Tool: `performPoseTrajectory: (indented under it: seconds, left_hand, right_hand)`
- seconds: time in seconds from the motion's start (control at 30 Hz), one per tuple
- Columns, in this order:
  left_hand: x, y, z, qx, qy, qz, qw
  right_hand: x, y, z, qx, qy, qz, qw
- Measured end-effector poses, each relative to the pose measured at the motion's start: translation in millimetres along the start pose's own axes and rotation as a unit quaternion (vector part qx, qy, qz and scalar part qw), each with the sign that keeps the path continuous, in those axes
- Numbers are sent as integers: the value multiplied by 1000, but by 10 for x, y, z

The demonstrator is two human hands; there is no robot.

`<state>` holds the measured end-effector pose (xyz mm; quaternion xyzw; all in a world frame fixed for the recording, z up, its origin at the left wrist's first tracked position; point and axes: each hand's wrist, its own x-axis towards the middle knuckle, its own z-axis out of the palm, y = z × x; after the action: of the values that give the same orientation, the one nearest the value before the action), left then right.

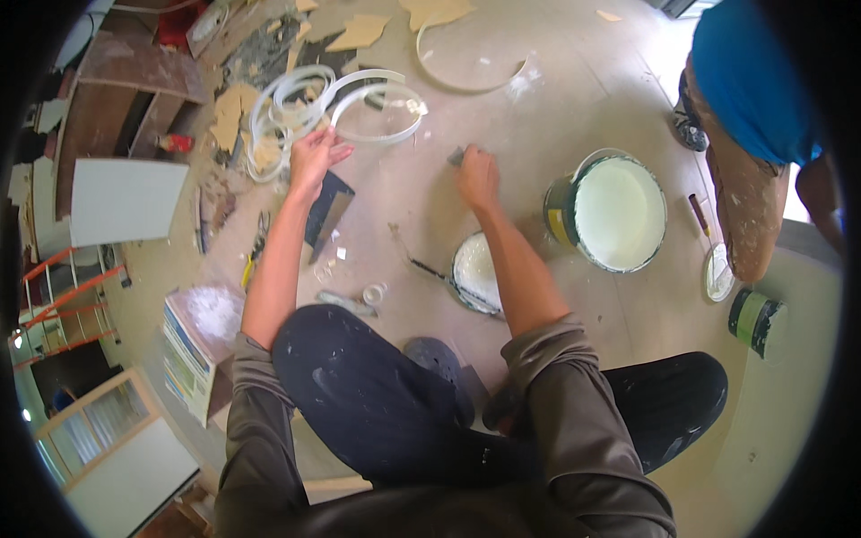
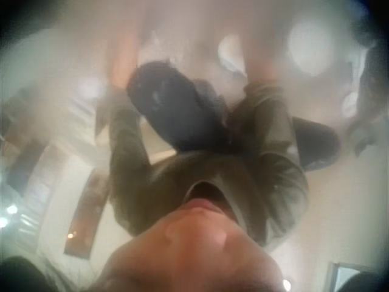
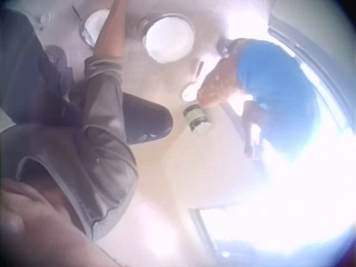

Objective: The person cleans a paintbrush and a plastic cup at a sink, then sits on the floor to wipe the cup with a cloth and dip the brush into a paint can. The person handles a paintbrush, plastic cup, cloth, and paint can.

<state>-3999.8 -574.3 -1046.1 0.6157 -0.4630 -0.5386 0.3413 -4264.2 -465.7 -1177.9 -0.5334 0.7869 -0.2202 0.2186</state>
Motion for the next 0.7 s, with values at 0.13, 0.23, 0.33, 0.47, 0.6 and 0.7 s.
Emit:
performPoseTrajectory:
  seconds: [0.13, 0.23, 0.33, 0.47, 0.6, 0.7]
  left_hand:
    - [-487, -26, -149, 53, -29, 2, 998]
    - [-1130, -168, -641, 134, -65, 65, 987]
    - [-1850, -548, -902, 135, -76, 14, 988]
    - [-2710, -1299, -856, 114, -48, -75, 989]
    - [-2857, -1551, -571, 123, -30, -69, 990]
    - [-2747, -1592, -436, 135, -13, -41, 990]
  right_hand:
    - [99, 118, -21, -10, -17, -47, 999]
    - [133, 79, -130, 31, -121, -17, 992]
    - [-213, -251, -629, 366, -181, 25, 913]
    - [-509, -755, -1215, 549, -281, 77, 783]
    - [-649, -774, -1771, 545, -296, 79, 780]
    - [-757, -828, -2371, 460, -297, 64, 834]
